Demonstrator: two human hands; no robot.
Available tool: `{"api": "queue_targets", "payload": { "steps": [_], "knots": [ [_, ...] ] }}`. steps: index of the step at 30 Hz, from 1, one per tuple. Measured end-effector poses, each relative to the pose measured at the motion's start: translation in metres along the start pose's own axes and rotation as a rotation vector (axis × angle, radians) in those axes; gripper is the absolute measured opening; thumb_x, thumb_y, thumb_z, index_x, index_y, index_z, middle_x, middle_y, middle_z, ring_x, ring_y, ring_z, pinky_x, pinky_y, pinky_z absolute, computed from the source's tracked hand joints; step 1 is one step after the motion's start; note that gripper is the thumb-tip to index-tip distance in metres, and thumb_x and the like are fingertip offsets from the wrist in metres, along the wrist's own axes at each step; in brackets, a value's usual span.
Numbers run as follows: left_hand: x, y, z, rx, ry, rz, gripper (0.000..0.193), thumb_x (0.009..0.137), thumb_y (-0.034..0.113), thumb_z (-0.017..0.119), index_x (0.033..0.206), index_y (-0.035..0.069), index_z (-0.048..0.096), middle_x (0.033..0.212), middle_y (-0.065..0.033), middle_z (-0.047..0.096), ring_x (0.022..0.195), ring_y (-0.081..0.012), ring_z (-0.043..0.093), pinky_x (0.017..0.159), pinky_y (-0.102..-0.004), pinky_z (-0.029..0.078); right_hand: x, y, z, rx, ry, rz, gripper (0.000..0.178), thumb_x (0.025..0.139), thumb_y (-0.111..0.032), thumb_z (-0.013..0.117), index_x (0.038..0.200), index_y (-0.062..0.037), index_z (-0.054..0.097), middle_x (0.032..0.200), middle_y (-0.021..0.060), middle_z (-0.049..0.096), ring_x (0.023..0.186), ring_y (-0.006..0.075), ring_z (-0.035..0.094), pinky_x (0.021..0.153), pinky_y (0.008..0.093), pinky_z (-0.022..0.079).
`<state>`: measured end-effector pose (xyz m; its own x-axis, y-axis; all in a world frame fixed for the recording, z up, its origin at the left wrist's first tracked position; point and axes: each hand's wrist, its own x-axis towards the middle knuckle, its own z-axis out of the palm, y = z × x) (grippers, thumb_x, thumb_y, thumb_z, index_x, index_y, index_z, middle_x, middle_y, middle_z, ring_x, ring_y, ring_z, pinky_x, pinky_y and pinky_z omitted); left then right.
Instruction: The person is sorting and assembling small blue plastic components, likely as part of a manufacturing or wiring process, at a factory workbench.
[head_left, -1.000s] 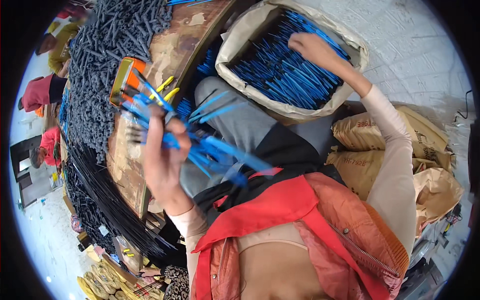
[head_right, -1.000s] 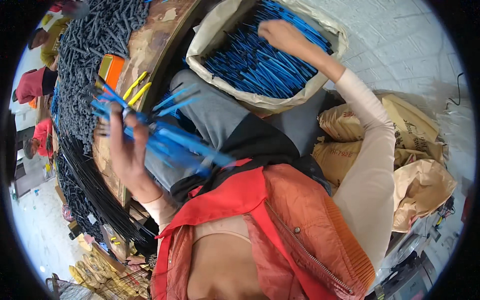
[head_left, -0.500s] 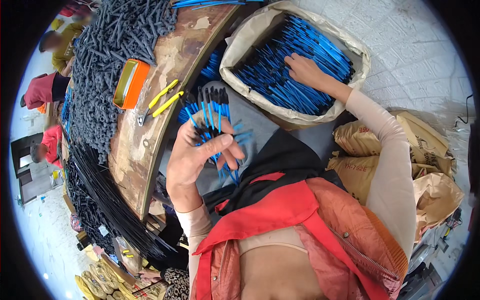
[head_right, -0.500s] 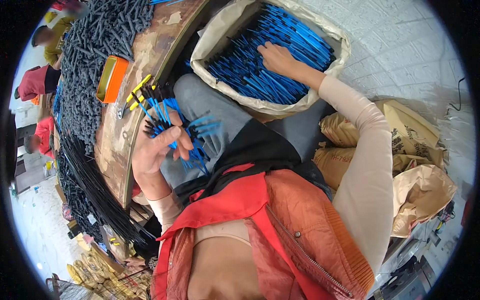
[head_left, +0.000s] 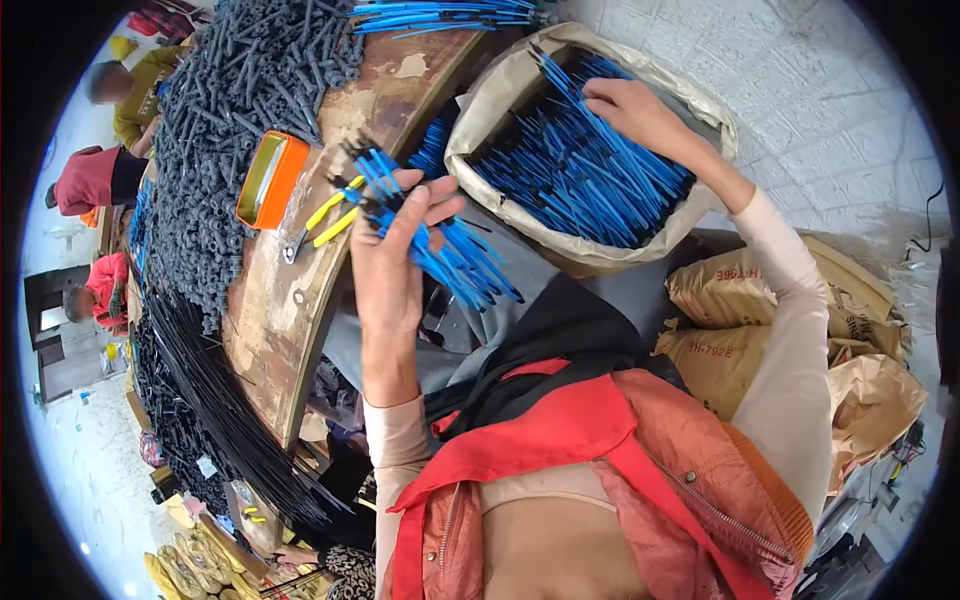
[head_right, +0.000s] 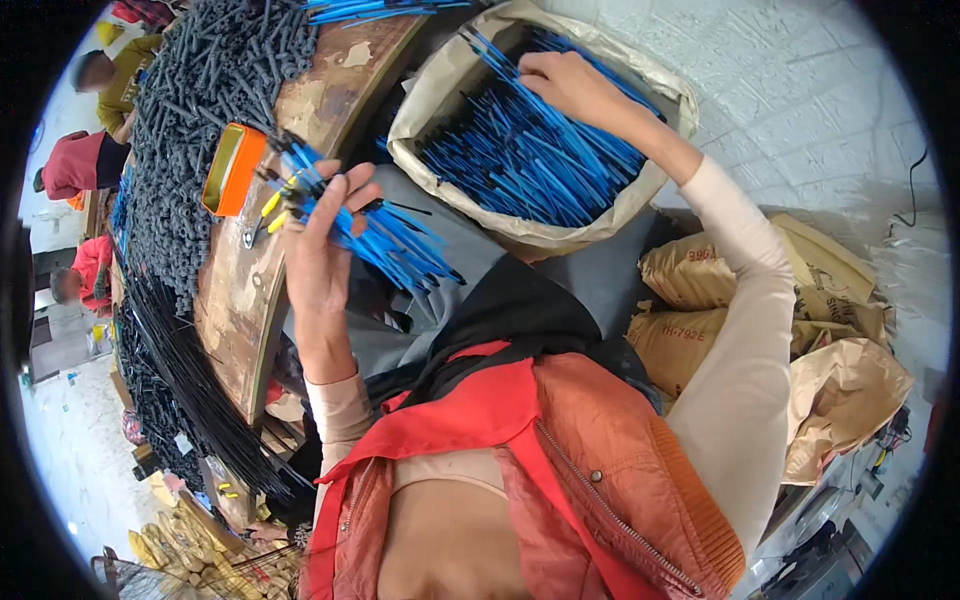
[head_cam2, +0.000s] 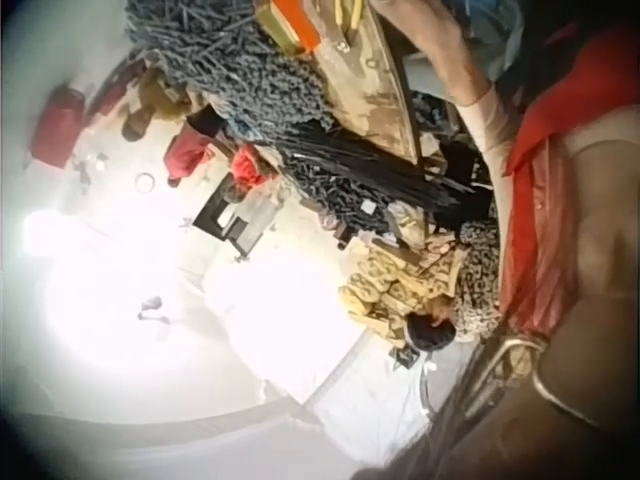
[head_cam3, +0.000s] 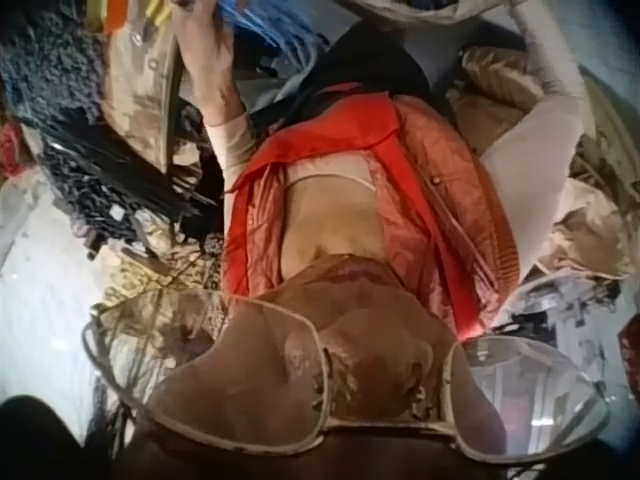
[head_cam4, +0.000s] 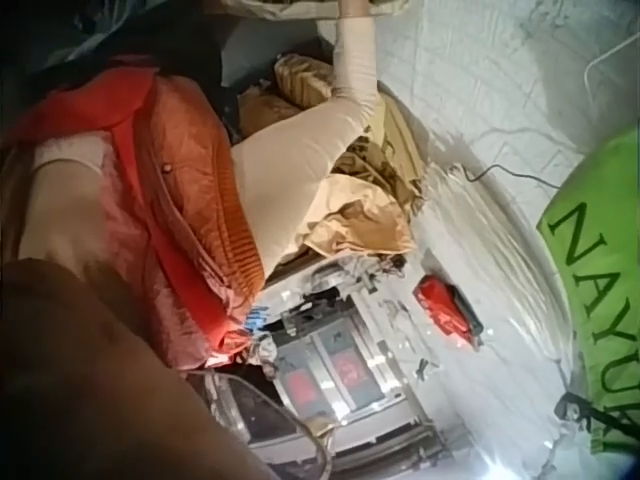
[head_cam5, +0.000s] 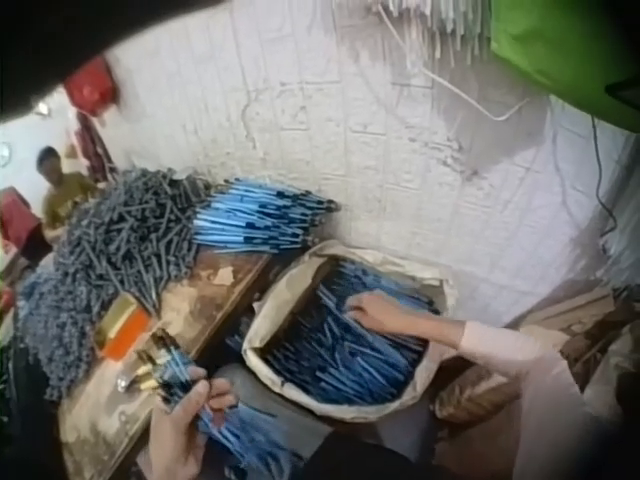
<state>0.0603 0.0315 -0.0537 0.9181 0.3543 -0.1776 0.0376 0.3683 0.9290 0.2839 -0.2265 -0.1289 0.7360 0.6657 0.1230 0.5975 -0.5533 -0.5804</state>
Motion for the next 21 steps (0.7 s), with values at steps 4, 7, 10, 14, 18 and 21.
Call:
{"api": "queue_targets", "payload": {
  "steps": [4, 7, 10, 14, 18, 21],
  "knots": [
    [0.01, -0.004, 0.022, 0.06, -0.029, 0.085, 0.035, 0.09, 0.012, 0.068, 0.12, -0.001, 0.054, 0.111, -0.02, 0.068, 0.097, -0.0231, 0.069, 0.066, -0.0247, 0.046, -0.006, -0.102, -0.028, 0.087, 0.108, -0.147, 0.018, 0.093, -0.017, 0.057, 0.099, -0.0003, 0.059, 0.084, 0.0192, 0.061, 0.082, 0.039, 0.06, 0.07, 0.0402, 0.047],
    [0.014, -0.009, 0.047, 0.113, -0.041, 0.188, 0.037, 0.08, 0.003, 0.076, 0.113, 0.0, 0.059, 0.094, -0.0056, 0.068, 0.076, -0.0102, 0.062, 0.062, -0.0221, 0.045, -0.023, -0.14, -0.016, 0.103, 0.158, -0.348, 0.015, 0.092, -0.014, 0.06, 0.097, -0.0002, 0.059, 0.082, 0.019, 0.061, 0.078, 0.0379, 0.061, 0.067, 0.038, 0.047],
    [0.016, -0.009, 0.047, 0.067, 0.089, 0.259, 0.027, 0.078, 0.0, 0.077, 0.101, 0.003, 0.064, 0.081, 0.0022, 0.061, 0.066, -0.0048, 0.055, 0.059, -0.0188, 0.043, -0.022, -0.156, -0.016, 0.209, 0.06, -0.276, 0.017, 0.091, -0.016, 0.062, 0.097, -0.0003, 0.059, 0.083, 0.0169, 0.064, 0.074, 0.0323, 0.063, 0.065, 0.0367, 0.048],
    [0.009, -0.002, 0.033, -0.005, 0.042, 0.244, 0.018, 0.086, 0.0, 0.069, 0.102, 0.001, 0.063, 0.083, -0.0034, 0.065, 0.071, -0.0131, 0.064, 0.067, -0.025, 0.05, -0.004, -0.15, -0.011, 0.507, -0.156, -0.242, 0.022, 0.095, -0.02, 0.059, 0.102, 0.0005, 0.062, 0.089, 0.0119, 0.068, 0.077, 0.02, 0.066, 0.071, 0.0307, 0.052],
    [-0.011, 0.025, 0.003, -0.02, 0.003, 0.157, 0.02, 0.097, 0.02, 0.058, 0.106, 0.002, 0.057, 0.074, -0.0065, 0.061, 0.066, -0.0155, 0.059, 0.063, -0.0275, 0.047, 0.025, -0.073, 0.004, 0.186, 0.032, -0.37, 0.027, 0.098, -0.023, 0.052, 0.102, 0.0006, 0.064, 0.084, 0.0105, 0.068, 0.078, 0.0191, 0.067, 0.073, 0.0297, 0.053],
    [-0.04, 0.043, -0.014, -0.062, -0.15, 0.138, 0.025, 0.1, 0.025, 0.052, 0.112, 0.003, 0.051, 0.077, -0.0128, 0.063, 0.066, -0.0208, 0.062, 0.064, -0.0315, 0.051, 0.013, 0.005, 0.032, -0.121, -0.229, -0.002, 0.024, 0.093, -0.023, 0.055, 0.092, -0.0009, 0.063, 0.079, 0.0152, 0.067, 0.076, 0.0308, 0.066, 0.073, 0.0376, 0.052]
  ]
}}
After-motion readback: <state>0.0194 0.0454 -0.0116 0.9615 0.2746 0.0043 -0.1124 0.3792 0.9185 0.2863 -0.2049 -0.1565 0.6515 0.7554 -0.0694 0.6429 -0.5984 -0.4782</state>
